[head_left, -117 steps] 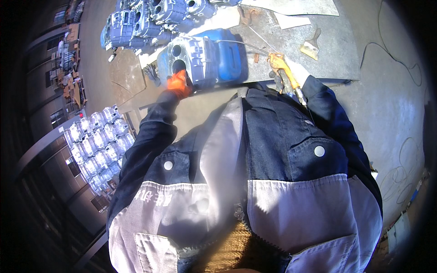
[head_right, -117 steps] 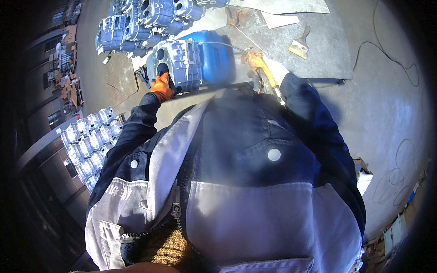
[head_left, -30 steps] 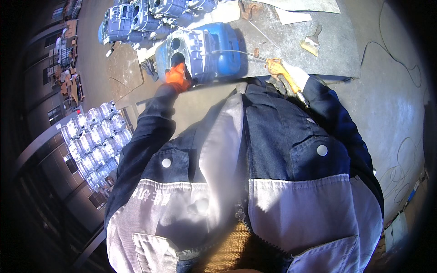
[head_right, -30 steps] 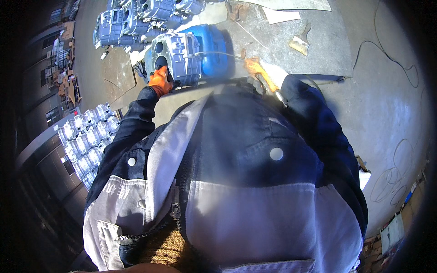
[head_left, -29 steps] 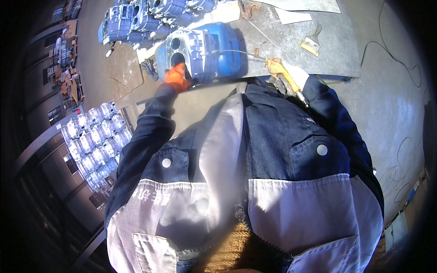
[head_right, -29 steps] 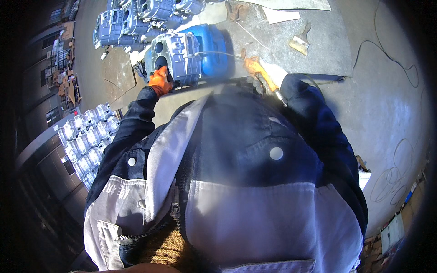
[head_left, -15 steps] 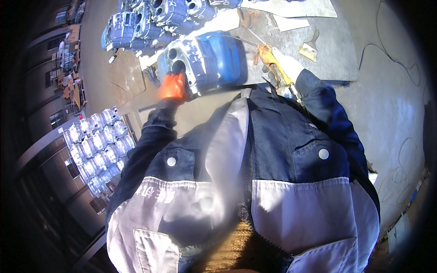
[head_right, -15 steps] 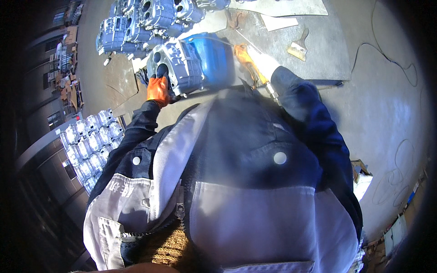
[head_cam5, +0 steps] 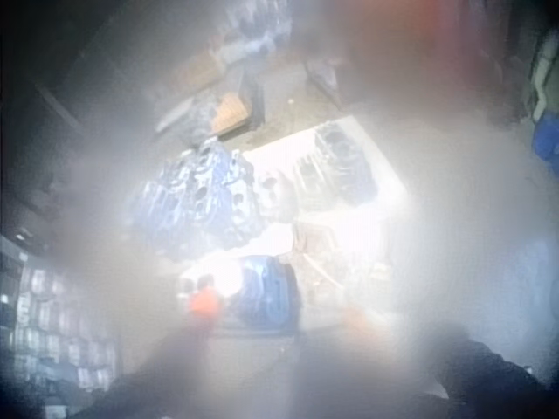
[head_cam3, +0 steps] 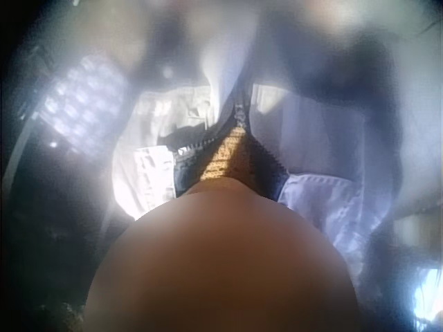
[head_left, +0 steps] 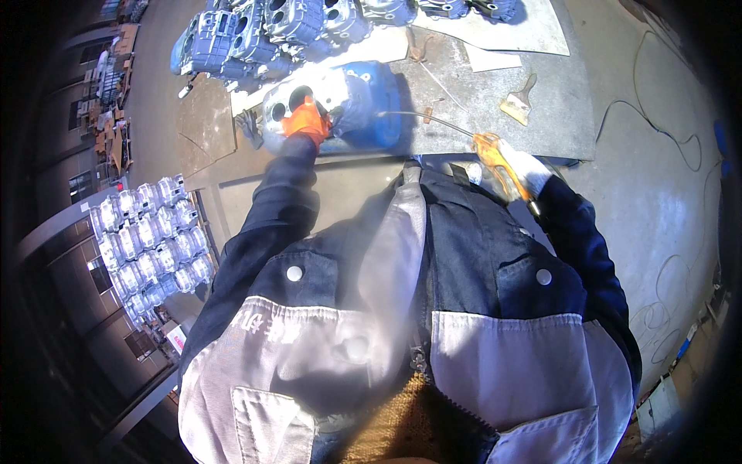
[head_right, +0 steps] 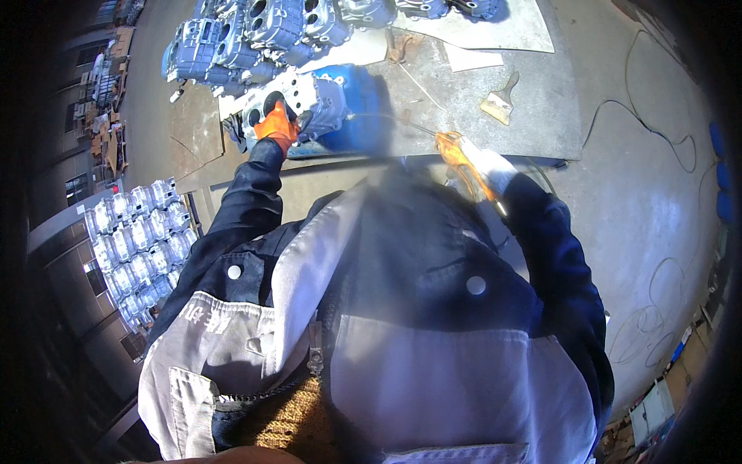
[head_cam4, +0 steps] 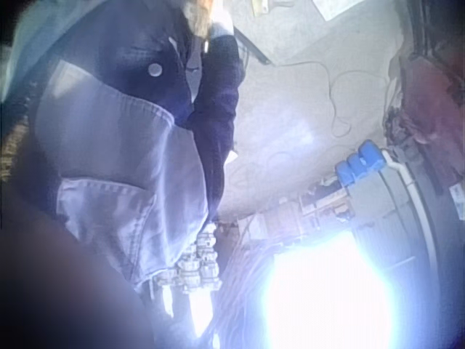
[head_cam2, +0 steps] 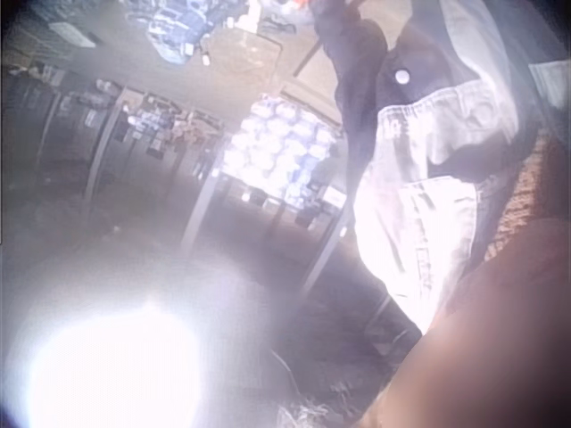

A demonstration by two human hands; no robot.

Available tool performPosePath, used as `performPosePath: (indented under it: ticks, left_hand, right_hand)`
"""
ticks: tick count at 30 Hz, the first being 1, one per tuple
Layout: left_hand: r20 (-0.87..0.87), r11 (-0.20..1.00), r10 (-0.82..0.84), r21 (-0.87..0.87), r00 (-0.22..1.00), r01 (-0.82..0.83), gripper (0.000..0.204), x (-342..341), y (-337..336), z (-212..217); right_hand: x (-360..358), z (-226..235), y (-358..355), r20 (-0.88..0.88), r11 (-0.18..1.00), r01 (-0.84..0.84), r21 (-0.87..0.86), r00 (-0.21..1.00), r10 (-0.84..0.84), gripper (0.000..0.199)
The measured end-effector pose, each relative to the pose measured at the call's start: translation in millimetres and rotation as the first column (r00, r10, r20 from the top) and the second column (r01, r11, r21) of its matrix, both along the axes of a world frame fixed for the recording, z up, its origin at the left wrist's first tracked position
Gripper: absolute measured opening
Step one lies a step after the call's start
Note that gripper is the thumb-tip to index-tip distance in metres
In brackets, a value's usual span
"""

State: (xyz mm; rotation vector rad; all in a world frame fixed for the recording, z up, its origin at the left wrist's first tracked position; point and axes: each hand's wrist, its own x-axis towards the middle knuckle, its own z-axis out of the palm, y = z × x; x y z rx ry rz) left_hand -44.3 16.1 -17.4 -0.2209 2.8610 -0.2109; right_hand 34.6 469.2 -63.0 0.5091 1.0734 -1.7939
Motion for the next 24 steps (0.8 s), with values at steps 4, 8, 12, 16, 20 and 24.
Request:
performPosePath:
  ticks: [4,8,12,16,20,24]
  left_hand:
    - [0.092,0.981,0.178,-0.088,0.98,-0.17,0.066,-8.1,25.8,7.0]
    - [0.104,0.997,0.019,0.079,0.994,-0.027,0.072,0.1,1.2,14.7]
    - [-0.001,0.918,-0.317,0.251,0.948,0.307,0.044,3.3,-47.4,2.7]
    - [-0.169,0.668,-0.214,0.693,0.962,0.27,0.027,-2.9,-74.5,-28.4]
    - [-0.166,0.701,-0.432,0.556,0.886,0.446,0.023,-10.2,-97.7,-41.6]
    - [-0.107,0.795,-0.309,0.516,0.945,0.318,0.039,-24.7,-105.0,-29.5]
  right_hand:
    - [9.0,25.4,-0.6,0.024,0.962,0.251,-0.107,0.968,-0.249,0.044]
    - [-9.0,45.1,-15.1,0.03,0.944,0.248,-0.219,0.968,-0.247,0.043]
    - [-29.1,21.4,-46.3,0.017,0.897,0.346,-0.275,0.935,-0.355,0.046]
    - [-37.8,-7.9,-67.4,-0.189,0.964,0.245,0.104,0.956,-0.223,0.045]
    - [-35.2,11.4,-79.9,-0.557,0.917,0.123,0.379,0.822,0.12,0.058]
    - [-1.6,62.0,-66.1,-0.504,0.91,0.002,0.415,0.833,0.228,0.042]
